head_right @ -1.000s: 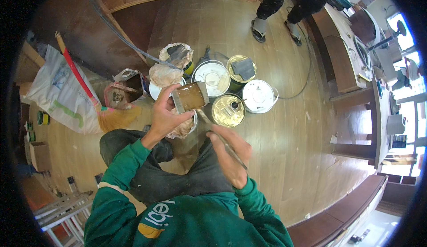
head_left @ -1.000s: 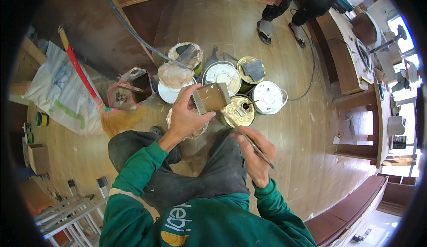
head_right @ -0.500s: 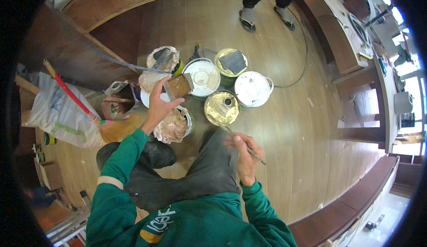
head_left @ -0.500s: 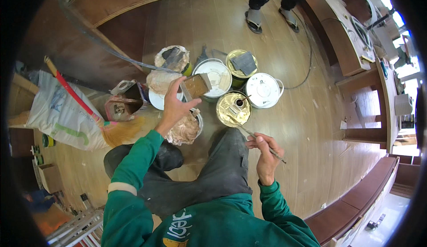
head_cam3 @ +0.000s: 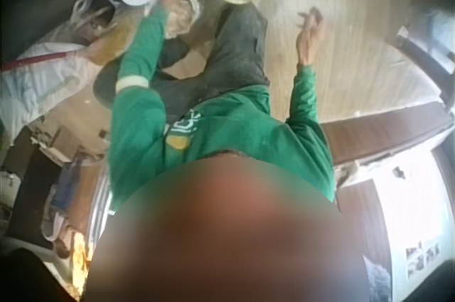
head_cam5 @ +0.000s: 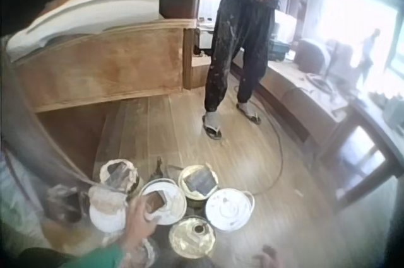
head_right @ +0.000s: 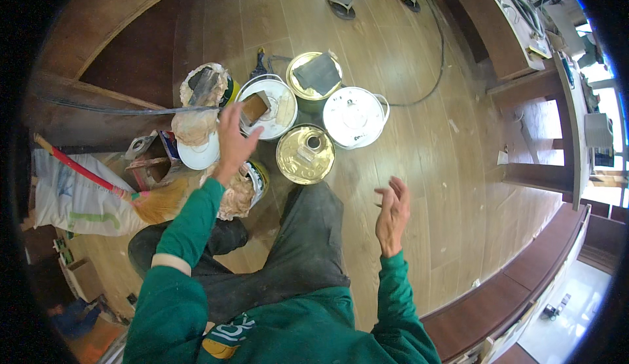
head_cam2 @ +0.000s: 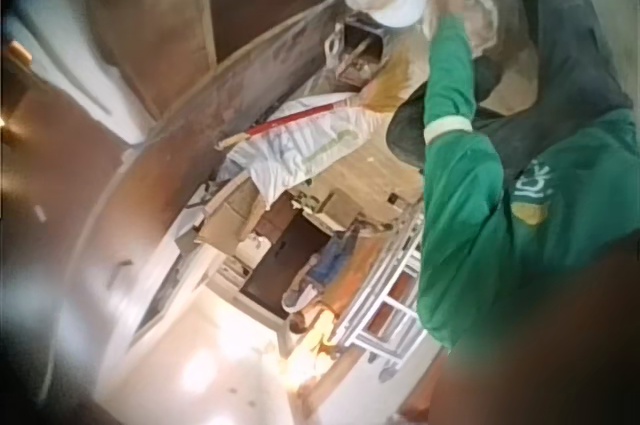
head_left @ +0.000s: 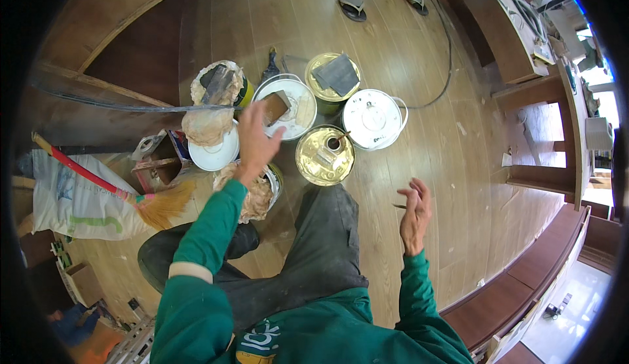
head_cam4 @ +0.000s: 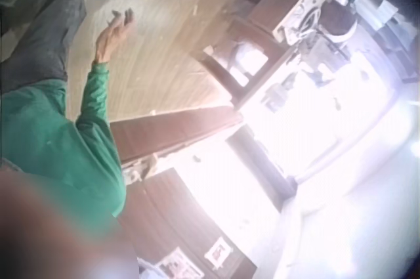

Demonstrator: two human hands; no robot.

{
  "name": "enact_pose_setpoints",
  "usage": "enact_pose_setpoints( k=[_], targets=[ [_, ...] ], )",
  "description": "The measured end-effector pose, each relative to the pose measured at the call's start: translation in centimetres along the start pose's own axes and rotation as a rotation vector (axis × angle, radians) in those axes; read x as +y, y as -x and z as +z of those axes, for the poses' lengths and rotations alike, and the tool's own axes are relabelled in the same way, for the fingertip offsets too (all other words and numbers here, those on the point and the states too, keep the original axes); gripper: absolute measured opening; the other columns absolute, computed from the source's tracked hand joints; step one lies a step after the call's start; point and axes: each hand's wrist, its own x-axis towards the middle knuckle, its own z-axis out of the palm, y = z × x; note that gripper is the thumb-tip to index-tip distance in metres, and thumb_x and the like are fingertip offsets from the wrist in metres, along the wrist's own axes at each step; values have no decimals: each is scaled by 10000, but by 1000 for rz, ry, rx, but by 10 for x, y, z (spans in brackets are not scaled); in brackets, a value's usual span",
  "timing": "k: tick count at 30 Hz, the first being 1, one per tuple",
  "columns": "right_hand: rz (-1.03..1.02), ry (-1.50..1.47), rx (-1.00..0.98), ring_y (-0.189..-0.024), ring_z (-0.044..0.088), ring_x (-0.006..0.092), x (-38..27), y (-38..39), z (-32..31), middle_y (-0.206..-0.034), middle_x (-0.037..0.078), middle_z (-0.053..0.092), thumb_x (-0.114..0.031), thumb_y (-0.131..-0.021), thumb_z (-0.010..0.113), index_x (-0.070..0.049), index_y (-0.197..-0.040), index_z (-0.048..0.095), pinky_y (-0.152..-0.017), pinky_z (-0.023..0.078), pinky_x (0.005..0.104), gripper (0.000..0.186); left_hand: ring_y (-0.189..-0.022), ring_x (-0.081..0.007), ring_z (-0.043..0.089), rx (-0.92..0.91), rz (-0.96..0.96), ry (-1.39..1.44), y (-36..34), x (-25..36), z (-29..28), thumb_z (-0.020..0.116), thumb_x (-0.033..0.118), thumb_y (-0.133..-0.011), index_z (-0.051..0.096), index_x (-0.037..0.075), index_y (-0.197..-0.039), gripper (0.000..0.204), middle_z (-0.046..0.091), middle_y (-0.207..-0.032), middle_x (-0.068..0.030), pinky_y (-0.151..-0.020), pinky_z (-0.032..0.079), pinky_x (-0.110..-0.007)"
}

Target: The person mixes a brown substance in a small container using a brush, then pours it into a larger bucket. They stir the mixture and place the container back on a shelf.

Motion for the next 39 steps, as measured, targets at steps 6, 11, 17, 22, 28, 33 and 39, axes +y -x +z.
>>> enact_pose_setpoints(
  k=[6, 11, 17, 22, 28, 33, 39],
  targets=[
    [193, -94, -359, -650, 663, 227, 33, -46, 81, -947, 163, 714, -372, -1039, 457, 30, -1107, 671, -674, 516, 360, 461, -1032, -391, 606, -441, 112, 216, 47, 70, 66, 681, 212, -830, 582, -34, -1157, 421, 582, -1167, -202, -888, 507, -446],
    [149, 142, -513, -936, 645, 442, 59, -71, 126, -1006, 281, 669, -387, -1012, 466, -27, -1197, 634, -821, 500, 490, 438, -1029, -431, 596, -582, -64, 125, 35, 91, 88, 644, 223, -858, 571, -77, -1082, 381, 566, -1161, -232, -884, 493, -490],
    [-80, 124, -431, -972, 619, 463, 85, -44, 131, -996, 276, 663, -381, -1005, 466, -48, -1179, 646, -828, 472, 510, 417, -755, -378, 621, -981, 337, 222, 10, 218, -160, 628, 112, -819, 542, 3, -909, 165, 554, -847, -171, -658, 508, -447],
    [152, 49, -497, -945, 646, 420, 48, -34, 125, -986, 217, 701, -346, -1006, 469, -29, -1135, 660, -833, 495, 458, 392, -562, -212, 609, -1036, 505, -214, 17, 311, -237, 645, 98, -778, 616, -9, -857, 136, 575, -773, -116, -490, 491, -366],
    [180, 42, -393, -894, 679, 362, 29, -31, 84, -944, 167, 726, -291, -1014, 456, -31, -1117, 674, -821, 506, 410, 354, -547, -202, 586, -792, 529, -558, 44, 317, -261, 654, 110, -764, 639, -7, -891, 173, 602, -799, -122, -485, 480, -356],
    [-41, 47, -307, -845, 697, 301, 20, -13, 77, -862, 134, 735, -321, -1010, 477, -31, -1092, 689, -772, 508, 378, 368, -535, -194, 566, -730, 489, -700, 69, 307, -284, 661, 119, -753, 659, -5, -921, 208, 624, -820, -127, -481, 471, -348],
    [56, 24, -236, -489, 390, 73, 8, -11, 47, -669, 26, 624, -491, -1026, 451, -11, -1064, 720, -482, 357, 283, 551, -668, -267, 639, -1309, 302, -177, 82, 211, -287, 690, 204, -781, 664, 52, -889, 188, 669, -852, -120, -547, 517, -419]
  ],
)
